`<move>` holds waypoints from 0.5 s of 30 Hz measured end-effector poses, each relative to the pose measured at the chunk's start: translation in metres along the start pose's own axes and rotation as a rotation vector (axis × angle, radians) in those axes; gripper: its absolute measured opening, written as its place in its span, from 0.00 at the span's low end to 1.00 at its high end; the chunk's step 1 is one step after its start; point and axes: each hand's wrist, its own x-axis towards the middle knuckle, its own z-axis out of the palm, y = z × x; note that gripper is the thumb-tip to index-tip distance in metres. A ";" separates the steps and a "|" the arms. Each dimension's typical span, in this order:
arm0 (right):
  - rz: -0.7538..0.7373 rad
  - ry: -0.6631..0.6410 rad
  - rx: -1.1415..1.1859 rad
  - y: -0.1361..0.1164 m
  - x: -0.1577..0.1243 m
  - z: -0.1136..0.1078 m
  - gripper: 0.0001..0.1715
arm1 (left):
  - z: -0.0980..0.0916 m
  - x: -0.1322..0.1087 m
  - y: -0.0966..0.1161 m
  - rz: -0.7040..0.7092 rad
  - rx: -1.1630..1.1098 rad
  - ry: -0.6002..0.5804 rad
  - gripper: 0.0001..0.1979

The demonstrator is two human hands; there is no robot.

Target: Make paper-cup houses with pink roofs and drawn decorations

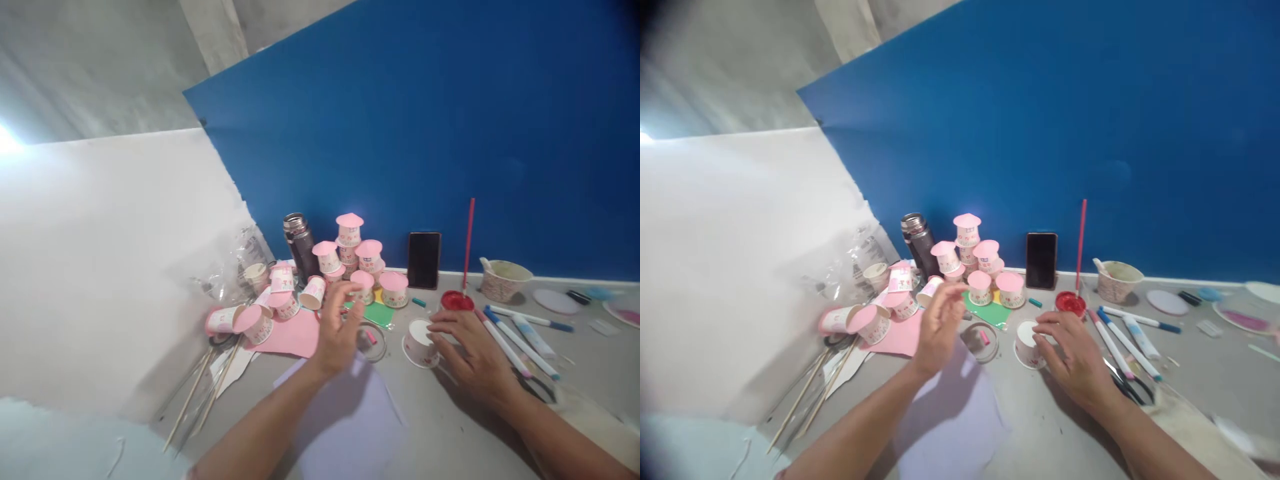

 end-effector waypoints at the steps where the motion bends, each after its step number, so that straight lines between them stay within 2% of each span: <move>1: 0.007 0.008 0.004 -0.003 0.000 0.000 0.08 | -0.008 0.004 0.008 -0.009 -0.006 0.011 0.14; 3: 0.024 0.010 0.033 -0.010 0.003 -0.001 0.09 | -0.022 0.006 0.023 -0.035 0.013 -0.037 0.15; 4: 0.040 0.006 0.053 -0.013 0.006 -0.002 0.09 | -0.027 0.006 0.029 -0.063 0.048 -0.098 0.15; 7: 0.164 0.034 0.158 -0.018 0.019 -0.009 0.11 | -0.037 -0.003 0.039 -0.097 0.244 -0.391 0.14; 10: 0.358 0.094 0.218 -0.017 0.036 -0.030 0.15 | -0.042 -0.018 0.036 -0.023 0.359 -0.595 0.12; 13: 0.476 0.195 0.204 -0.012 0.054 -0.065 0.15 | -0.050 -0.036 0.025 -0.029 0.444 -0.618 0.14; 15: 0.564 0.322 0.212 -0.005 0.063 -0.088 0.13 | -0.059 -0.048 0.014 -0.085 0.516 -0.612 0.16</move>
